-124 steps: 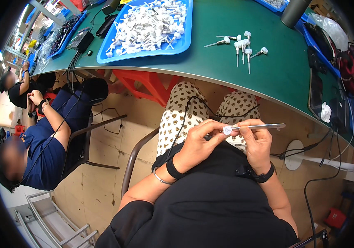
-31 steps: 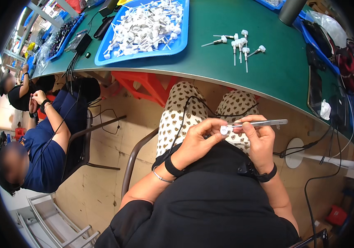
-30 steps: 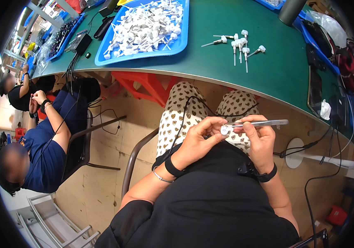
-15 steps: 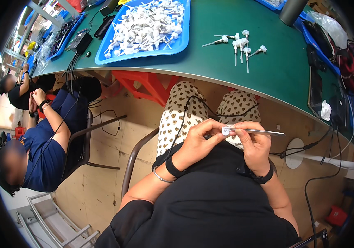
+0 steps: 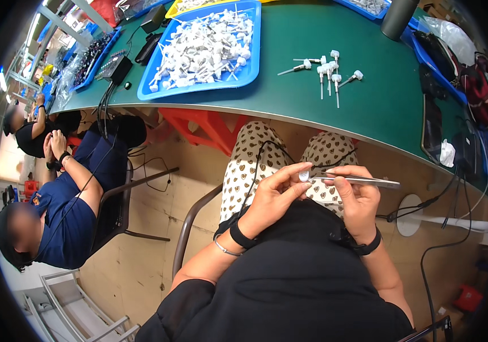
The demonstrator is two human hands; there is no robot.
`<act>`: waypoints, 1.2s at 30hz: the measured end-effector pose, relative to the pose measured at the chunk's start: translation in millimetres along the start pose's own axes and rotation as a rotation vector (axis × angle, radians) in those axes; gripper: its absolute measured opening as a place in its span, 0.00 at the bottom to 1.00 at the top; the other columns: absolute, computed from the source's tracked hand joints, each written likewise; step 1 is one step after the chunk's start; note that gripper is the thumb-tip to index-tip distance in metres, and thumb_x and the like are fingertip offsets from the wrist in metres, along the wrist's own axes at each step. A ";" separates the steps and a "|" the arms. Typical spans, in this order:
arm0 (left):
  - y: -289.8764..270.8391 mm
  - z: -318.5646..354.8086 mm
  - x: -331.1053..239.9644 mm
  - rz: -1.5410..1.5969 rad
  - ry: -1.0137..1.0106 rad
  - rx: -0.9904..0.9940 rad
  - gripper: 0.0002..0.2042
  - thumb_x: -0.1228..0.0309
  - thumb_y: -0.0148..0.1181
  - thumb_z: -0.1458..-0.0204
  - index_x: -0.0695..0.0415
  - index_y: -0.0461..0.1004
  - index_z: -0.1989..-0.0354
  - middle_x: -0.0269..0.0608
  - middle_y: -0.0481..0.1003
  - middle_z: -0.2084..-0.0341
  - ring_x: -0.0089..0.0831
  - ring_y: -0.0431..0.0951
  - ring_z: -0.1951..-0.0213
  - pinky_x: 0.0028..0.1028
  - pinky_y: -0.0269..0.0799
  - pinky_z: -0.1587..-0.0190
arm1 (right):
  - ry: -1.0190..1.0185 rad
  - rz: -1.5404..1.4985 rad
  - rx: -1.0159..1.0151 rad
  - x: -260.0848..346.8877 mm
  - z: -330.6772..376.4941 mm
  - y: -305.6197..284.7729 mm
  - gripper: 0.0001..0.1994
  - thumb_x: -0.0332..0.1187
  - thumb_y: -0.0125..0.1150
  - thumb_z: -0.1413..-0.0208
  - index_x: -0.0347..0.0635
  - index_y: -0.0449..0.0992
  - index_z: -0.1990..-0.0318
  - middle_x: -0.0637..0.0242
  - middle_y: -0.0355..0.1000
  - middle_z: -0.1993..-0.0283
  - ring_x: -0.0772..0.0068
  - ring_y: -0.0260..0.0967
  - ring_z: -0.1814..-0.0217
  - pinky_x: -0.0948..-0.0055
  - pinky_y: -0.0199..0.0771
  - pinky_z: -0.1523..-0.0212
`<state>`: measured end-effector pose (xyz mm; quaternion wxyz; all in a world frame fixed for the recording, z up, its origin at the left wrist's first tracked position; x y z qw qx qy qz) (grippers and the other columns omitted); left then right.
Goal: The person sits at a green workbench and uses tweezers to manipulate small white plastic components. They repeatedly pick up individual pieces from a blue tray, adjust them with the tool, and place them onto the table surface.
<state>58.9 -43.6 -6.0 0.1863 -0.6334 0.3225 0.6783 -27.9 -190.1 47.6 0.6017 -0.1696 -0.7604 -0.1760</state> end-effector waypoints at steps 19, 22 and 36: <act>-52.6 -41.2 -122.1 -0.171 0.320 -0.243 0.15 0.79 0.62 0.40 0.64 0.78 0.45 0.40 0.81 0.64 0.23 0.79 0.69 0.23 0.76 0.64 | 0.050 -0.175 -0.050 7.8 -7.2 -16.1 0.07 0.27 0.62 0.33 0.33 0.76 0.52 0.62 0.79 0.58 0.75 0.79 0.59 0.76 0.80 0.54; -99.9 -87.2 -199.3 -0.458 0.534 -0.426 0.18 0.77 0.64 0.40 0.66 0.75 0.41 0.40 0.81 0.64 0.20 0.76 0.71 0.21 0.73 0.66 | 0.023 -0.154 -0.070 15.4 -7.9 -22.7 0.07 0.27 0.62 0.34 0.33 0.76 0.52 0.62 0.79 0.58 0.76 0.79 0.59 0.77 0.80 0.55; 15.8 -195.0 -137.1 -1.545 0.342 -0.014 0.11 0.67 0.66 0.46 0.64 0.82 0.66 0.58 0.81 0.66 0.55 0.81 0.60 0.43 0.77 0.55 | -0.074 -0.115 -0.108 38.2 -13.6 -43.9 0.07 0.26 0.61 0.33 0.33 0.76 0.52 0.62 0.79 0.58 0.77 0.78 0.59 0.79 0.77 0.57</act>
Point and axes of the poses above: each hand's wrist, its own z-axis away from the middle knuckle, its own y-axis out of the palm, x = y × z, the point moved 9 cm from there along -z, towards the middle knuckle
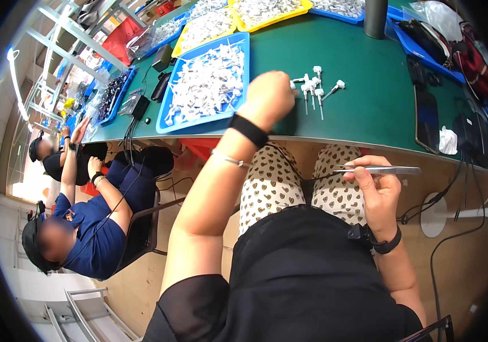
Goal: The person sits at a green workbench and uses tweezers to manipulate small white plastic components. They repeatedly pick up individual pieces from a blue tray, adjust them with the tool, and place them onto the table surface.
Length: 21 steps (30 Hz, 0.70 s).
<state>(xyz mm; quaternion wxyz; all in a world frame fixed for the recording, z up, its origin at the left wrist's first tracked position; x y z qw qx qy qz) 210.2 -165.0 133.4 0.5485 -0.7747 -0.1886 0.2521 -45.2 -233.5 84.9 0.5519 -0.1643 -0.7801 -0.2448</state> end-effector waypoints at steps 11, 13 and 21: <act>5.4 20.1 36.3 0.172 -0.039 -0.069 0.10 0.71 0.67 0.47 0.67 0.80 0.63 0.53 0.80 0.72 0.45 0.81 0.66 0.37 0.76 0.60 | 0.013 -0.024 0.034 0.4 1.8 2.4 0.08 0.26 0.61 0.33 0.32 0.76 0.52 0.61 0.79 0.57 0.76 0.78 0.58 0.78 0.78 0.55; -2.0 38.4 32.7 0.388 -0.087 -0.061 0.09 0.72 0.65 0.44 0.66 0.80 0.61 0.47 0.79 0.74 0.34 0.80 0.69 0.30 0.75 0.62 | -0.012 -0.048 0.024 0.4 1.9 1.6 0.08 0.27 0.61 0.33 0.32 0.76 0.52 0.60 0.79 0.56 0.75 0.79 0.57 0.77 0.79 0.53; 56.0 192.6 -32.3 1.582 -0.350 0.094 0.07 0.75 0.59 0.35 0.62 0.74 0.52 0.35 0.78 0.64 0.20 0.77 0.64 0.23 0.75 0.58 | 0.124 -0.182 0.138 -20.4 10.6 28.0 0.11 0.27 0.61 0.33 0.30 0.73 0.47 0.55 0.78 0.50 0.66 0.80 0.51 0.68 0.82 0.46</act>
Point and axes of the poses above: each hand's wrist, its own z-axis away from the middle knuckle, its own y-axis out of the palm, x = y × z, the point moved 9 cm from there along -z, towards the middle knuckle
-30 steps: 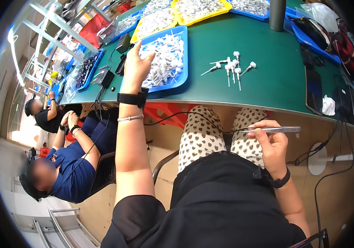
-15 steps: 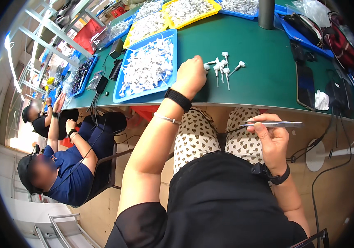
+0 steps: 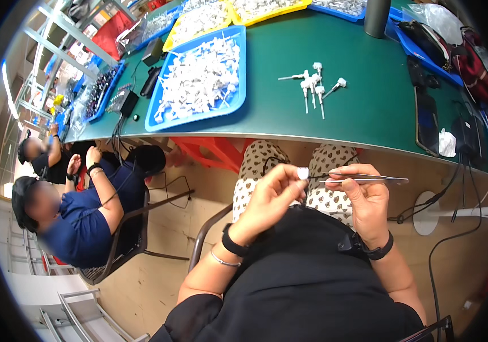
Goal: The person sits at a green workbench and uses tweezers to manipulate small white plastic components. They repeatedly pick up individual pieces from a blue tray, adjust them with the tool, and place them onto the table surface.
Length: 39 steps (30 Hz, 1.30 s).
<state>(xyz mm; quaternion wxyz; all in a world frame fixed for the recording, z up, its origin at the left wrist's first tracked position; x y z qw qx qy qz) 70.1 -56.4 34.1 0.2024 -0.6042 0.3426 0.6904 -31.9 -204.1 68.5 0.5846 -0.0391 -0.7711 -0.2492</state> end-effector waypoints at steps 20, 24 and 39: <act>-9.0 19.0 36.7 -0.255 0.190 -0.063 0.06 0.82 0.65 0.43 0.66 0.81 0.58 0.41 0.78 0.60 0.25 0.82 0.63 0.23 0.79 0.62 | -0.155 0.536 0.034 -24.6 15.6 21.4 0.05 0.24 0.64 0.37 0.34 0.78 0.56 0.59 0.80 0.60 0.73 0.78 0.65 0.75 0.78 0.63; -8.1 18.1 40.3 -0.207 0.158 -0.049 0.06 0.81 0.64 0.42 0.65 0.81 0.57 0.40 0.78 0.59 0.25 0.82 0.62 0.23 0.80 0.60 | -0.065 0.485 0.042 -28.6 14.7 18.8 0.05 0.25 0.63 0.35 0.32 0.77 0.56 0.59 0.80 0.60 0.71 0.81 0.62 0.75 0.80 0.61; -5.9 20.4 26.6 -0.438 0.313 -0.044 0.06 0.81 0.67 0.44 0.63 0.80 0.59 0.42 0.79 0.61 0.30 0.80 0.60 0.26 0.79 0.59 | -0.080 0.483 -0.003 -28.7 15.2 17.1 0.06 0.26 0.62 0.34 0.31 0.77 0.57 0.61 0.80 0.63 0.72 0.82 0.61 0.76 0.82 0.61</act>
Point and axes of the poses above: each hand's wrist, its own z-axis away from the middle knuckle, its own y-axis out of the palm, x = y × z, the point moved 9 cm from there along -z, towards the middle knuckle
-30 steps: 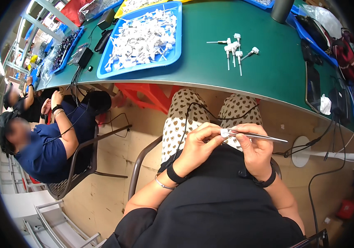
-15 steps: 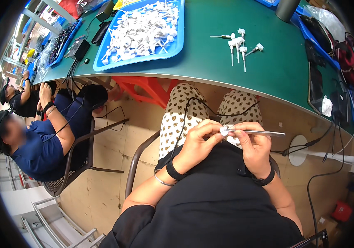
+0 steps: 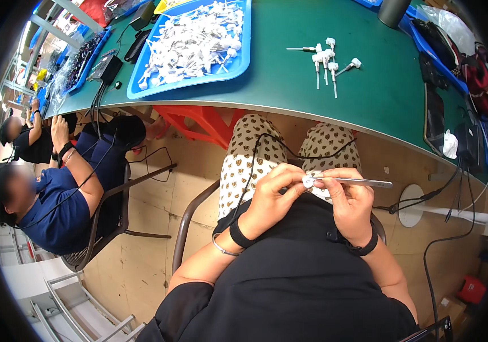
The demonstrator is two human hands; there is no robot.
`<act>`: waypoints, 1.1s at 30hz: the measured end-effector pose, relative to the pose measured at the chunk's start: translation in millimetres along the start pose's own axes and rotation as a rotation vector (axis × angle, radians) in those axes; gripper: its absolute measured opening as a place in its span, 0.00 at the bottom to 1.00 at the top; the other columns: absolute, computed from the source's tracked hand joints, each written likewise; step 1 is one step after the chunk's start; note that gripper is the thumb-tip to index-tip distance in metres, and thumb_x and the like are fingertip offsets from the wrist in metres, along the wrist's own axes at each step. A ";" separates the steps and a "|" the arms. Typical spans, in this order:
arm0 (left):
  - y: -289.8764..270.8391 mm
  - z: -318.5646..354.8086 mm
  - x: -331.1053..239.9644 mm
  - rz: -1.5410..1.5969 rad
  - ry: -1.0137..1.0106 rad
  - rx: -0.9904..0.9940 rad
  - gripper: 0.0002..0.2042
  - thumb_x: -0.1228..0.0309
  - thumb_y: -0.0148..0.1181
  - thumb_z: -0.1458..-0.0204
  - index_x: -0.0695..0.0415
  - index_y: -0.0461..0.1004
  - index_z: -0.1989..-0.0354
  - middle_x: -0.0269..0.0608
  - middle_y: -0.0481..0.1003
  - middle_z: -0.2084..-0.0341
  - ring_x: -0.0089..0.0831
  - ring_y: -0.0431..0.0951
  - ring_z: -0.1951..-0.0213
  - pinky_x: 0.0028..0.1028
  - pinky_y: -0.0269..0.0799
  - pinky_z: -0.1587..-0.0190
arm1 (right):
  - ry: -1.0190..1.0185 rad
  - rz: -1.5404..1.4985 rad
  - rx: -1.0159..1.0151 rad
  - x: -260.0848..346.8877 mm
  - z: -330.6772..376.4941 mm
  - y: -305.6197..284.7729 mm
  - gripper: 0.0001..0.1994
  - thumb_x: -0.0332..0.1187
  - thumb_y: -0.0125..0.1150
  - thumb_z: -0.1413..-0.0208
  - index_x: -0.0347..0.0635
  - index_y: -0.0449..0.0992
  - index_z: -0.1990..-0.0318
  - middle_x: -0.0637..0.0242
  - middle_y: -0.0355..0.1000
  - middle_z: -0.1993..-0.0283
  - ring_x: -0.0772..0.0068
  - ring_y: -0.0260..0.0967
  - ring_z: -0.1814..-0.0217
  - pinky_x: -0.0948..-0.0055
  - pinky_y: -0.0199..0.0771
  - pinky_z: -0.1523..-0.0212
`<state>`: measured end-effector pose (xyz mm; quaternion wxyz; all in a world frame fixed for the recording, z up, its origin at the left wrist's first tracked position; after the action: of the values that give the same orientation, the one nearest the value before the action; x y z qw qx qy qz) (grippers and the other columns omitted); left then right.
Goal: The person sits at a green workbench and uses tweezers to manipulate small white plastic components. They repeatedly pick up individual pieces from a blue tray, adjust them with the tool, and place them onto the table surface.
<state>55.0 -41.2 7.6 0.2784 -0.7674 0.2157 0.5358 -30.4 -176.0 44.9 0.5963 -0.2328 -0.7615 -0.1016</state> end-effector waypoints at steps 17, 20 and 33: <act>-0.1 2.5 -1.6 -0.059 0.041 -0.025 0.05 0.83 0.67 0.45 0.63 0.81 0.61 0.42 0.79 0.63 0.32 0.81 0.61 0.27 0.79 0.61 | 0.077 -0.014 0.004 -2.0 -1.8 1.3 0.06 0.26 0.61 0.33 0.31 0.76 0.58 0.62 0.80 0.65 0.74 0.81 0.62 0.75 0.83 0.60; -0.3 1.7 -5.7 -0.103 0.070 -0.024 0.06 0.83 0.67 0.46 0.62 0.81 0.61 0.42 0.79 0.63 0.33 0.81 0.61 0.27 0.78 0.61 | 0.104 -0.017 0.002 -2.4 -1.6 1.1 0.06 0.26 0.60 0.33 0.31 0.76 0.57 0.62 0.80 0.64 0.74 0.81 0.61 0.74 0.84 0.59; 0.8 2.1 -6.0 -0.116 0.091 -0.028 0.08 0.83 0.67 0.47 0.61 0.80 0.60 0.42 0.78 0.63 0.35 0.81 0.62 0.29 0.78 0.62 | 0.241 -0.112 -0.004 -14.3 0.0 0.9 0.07 0.29 0.57 0.30 0.32 0.74 0.57 0.60 0.79 0.63 0.73 0.80 0.61 0.72 0.83 0.55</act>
<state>51.0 -40.2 12.5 0.2879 -0.8060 0.1760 0.4863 -27.4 -178.5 31.1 0.6765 -0.1771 -0.6959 -0.1634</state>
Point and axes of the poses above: each hand's wrist, its own z-axis away from the middle knuckle, its own y-axis out of the palm, x = y × z, the point moved 9 cm from there along -z, towards the middle knuckle
